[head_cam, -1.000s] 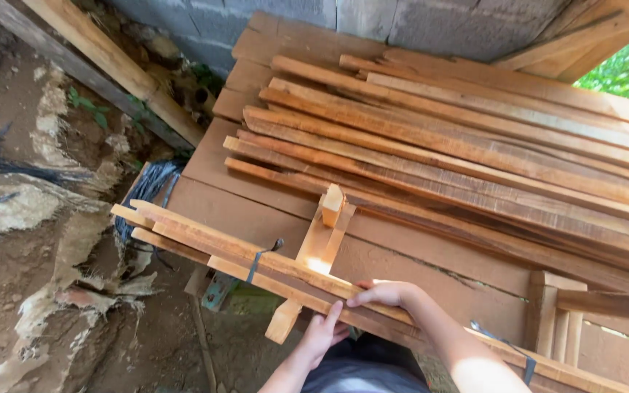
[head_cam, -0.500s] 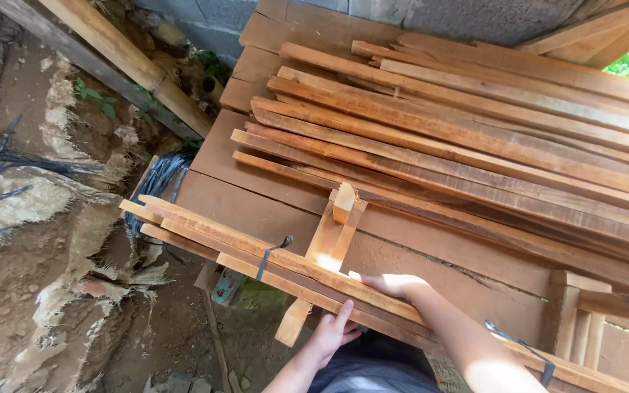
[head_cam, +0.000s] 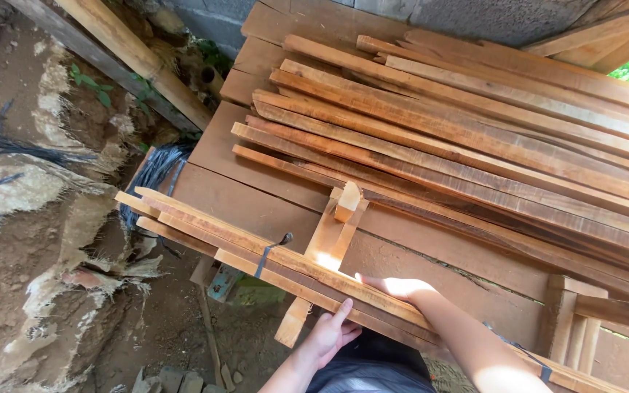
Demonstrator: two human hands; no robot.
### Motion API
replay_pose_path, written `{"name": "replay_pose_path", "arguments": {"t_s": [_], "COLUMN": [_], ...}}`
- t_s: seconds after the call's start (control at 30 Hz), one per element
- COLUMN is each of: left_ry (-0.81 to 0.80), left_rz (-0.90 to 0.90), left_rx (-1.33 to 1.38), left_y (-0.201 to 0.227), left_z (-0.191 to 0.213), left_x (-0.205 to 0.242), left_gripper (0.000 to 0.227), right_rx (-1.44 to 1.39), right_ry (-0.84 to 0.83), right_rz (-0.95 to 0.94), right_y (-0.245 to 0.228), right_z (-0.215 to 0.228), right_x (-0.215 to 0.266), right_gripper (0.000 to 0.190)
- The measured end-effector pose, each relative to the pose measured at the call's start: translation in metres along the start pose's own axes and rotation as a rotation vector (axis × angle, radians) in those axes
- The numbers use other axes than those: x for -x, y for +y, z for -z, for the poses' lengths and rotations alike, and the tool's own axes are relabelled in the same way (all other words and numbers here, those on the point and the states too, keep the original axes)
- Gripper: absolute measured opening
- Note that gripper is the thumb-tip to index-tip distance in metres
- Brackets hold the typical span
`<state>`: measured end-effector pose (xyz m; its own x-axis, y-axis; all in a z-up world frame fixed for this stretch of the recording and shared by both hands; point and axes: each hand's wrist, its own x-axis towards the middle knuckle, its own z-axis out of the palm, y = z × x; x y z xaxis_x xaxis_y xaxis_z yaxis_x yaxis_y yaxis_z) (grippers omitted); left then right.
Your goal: Bundling multiple wooden planks together using wire ties.
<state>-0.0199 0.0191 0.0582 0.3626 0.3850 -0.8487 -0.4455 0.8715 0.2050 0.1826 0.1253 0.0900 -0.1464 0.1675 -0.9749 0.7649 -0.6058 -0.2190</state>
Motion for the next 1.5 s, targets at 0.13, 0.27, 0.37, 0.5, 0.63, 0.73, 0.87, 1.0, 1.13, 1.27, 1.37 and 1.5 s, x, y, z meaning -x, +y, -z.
{"name": "replay_pose_path", "arguments": {"t_s": [0.13, 0.27, 0.37, 0.5, 0.63, 0.73, 0.87, 1.0, 1.13, 1.27, 1.37, 1.5], "left_ry": [0.031, 0.022, 0.011, 0.096, 0.089, 0.064, 0.142, 0.23, 0.248, 0.167, 0.102, 0.023], "left_rz": [-0.002, 0.052, 0.095, 0.071, 0.102, 0.102, 0.029, -0.106, -0.103, -0.083, -0.071, -0.029], "left_rx": [0.032, 0.002, -0.03, -0.052, 0.038, 0.081, 0.191, 0.221, 0.191, 0.206, 0.231, 0.176], "left_y": [0.007, 0.015, 0.011, -0.004, -0.006, 0.003, 0.008, -0.006, -0.004, -0.004, -0.008, -0.012], "left_z": [-0.01, -0.013, -0.021, -0.022, -0.029, -0.047, -0.079, -0.09, -0.092, -0.073, -0.05, -0.023], "left_x": [0.007, 0.018, 0.018, 0.005, 0.012, 0.012, 0.025, 0.02, 0.023, 0.009, -0.005, -0.021], "left_gripper": [0.062, 0.065, 0.066, 0.072, 0.071, 0.089, 0.096, 0.097, 0.089, 0.081, 0.065, 0.054], "right_rx": [-0.028, 0.041, -0.099, 0.218, 0.152, 0.318, 0.109, 0.171, 0.148, 0.119, 0.098, 0.113], "right_ry": [0.007, 0.086, 0.055, 0.075, 0.092, 0.089, 0.274, 0.48, 0.583, 0.715, 0.936, 1.277], "right_rz": [-0.016, 0.105, 0.12, -0.113, -0.05, 0.029, -0.075, -0.068, -0.043, -0.057, -0.001, 0.151], "right_y": [0.003, 0.041, 0.087, 0.151, 0.155, 0.147, 0.134, 0.118, 0.111, 0.11, 0.128, 0.143], "right_z": [0.002, 0.021, 0.04, 0.024, 0.017, 0.025, 0.027, 0.021, 0.015, 0.006, -0.01, -0.023], "right_x": [-0.012, -0.054, -0.039, -0.034, -0.028, -0.023, 0.004, 0.043, 0.063, 0.069, 0.045, 0.021], "right_gripper": [0.094, 0.078, 0.067, 0.091, 0.099, 0.077, 0.093, 0.088, 0.078, 0.068, 0.057, 0.047]}}
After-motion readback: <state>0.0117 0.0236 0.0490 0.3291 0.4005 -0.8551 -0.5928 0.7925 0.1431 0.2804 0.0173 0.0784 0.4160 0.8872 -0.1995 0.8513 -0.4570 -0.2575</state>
